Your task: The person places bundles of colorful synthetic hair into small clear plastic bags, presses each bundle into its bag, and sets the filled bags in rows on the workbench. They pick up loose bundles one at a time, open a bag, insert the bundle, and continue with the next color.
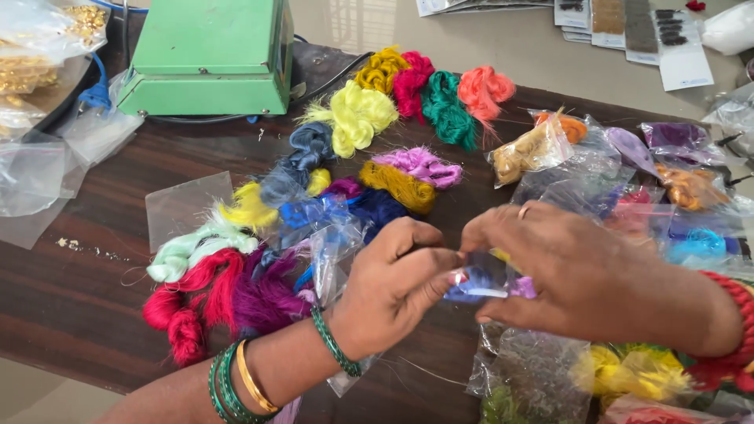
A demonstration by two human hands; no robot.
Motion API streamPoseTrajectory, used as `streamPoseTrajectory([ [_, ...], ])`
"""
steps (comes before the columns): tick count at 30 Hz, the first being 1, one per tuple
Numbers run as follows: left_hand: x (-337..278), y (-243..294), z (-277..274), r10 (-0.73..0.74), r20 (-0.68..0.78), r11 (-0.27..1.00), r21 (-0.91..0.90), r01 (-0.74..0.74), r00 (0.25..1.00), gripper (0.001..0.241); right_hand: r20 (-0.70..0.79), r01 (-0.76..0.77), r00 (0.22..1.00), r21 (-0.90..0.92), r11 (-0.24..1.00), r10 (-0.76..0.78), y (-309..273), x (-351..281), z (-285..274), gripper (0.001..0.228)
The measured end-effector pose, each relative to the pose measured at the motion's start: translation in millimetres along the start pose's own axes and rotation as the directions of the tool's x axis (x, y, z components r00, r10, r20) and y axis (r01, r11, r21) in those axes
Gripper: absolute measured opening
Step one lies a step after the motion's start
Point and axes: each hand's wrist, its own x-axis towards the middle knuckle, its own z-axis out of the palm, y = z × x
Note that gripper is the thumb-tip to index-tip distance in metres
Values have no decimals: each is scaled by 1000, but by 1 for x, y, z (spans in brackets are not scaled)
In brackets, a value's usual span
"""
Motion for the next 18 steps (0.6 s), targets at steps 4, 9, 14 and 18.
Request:
streamPoseTrajectory([
  [4, -5, 3, 2, -1, -3, 1000, -17, 1, 1000, 16, -48, -76, 996, 22, 997, 77, -1, -1, 9, 53],
  [9, -3, 7, -1, 183, 54, 974, 127, -189, 982, 18, -129, 207, 962, -220, 953, -239, -2, 1, -6, 23],
  [14, -7, 1, 16, 285, 420, 903, 184, -389, 861, 20, 159, 469, 882, -397, 789, -444, 13, -4, -10, 24],
  [18, -7, -1, 23, 274, 478, 938, 57, -341, 835, 31, 310, 467, 883, -491, 735, -353, 20, -20, -15, 15],
])
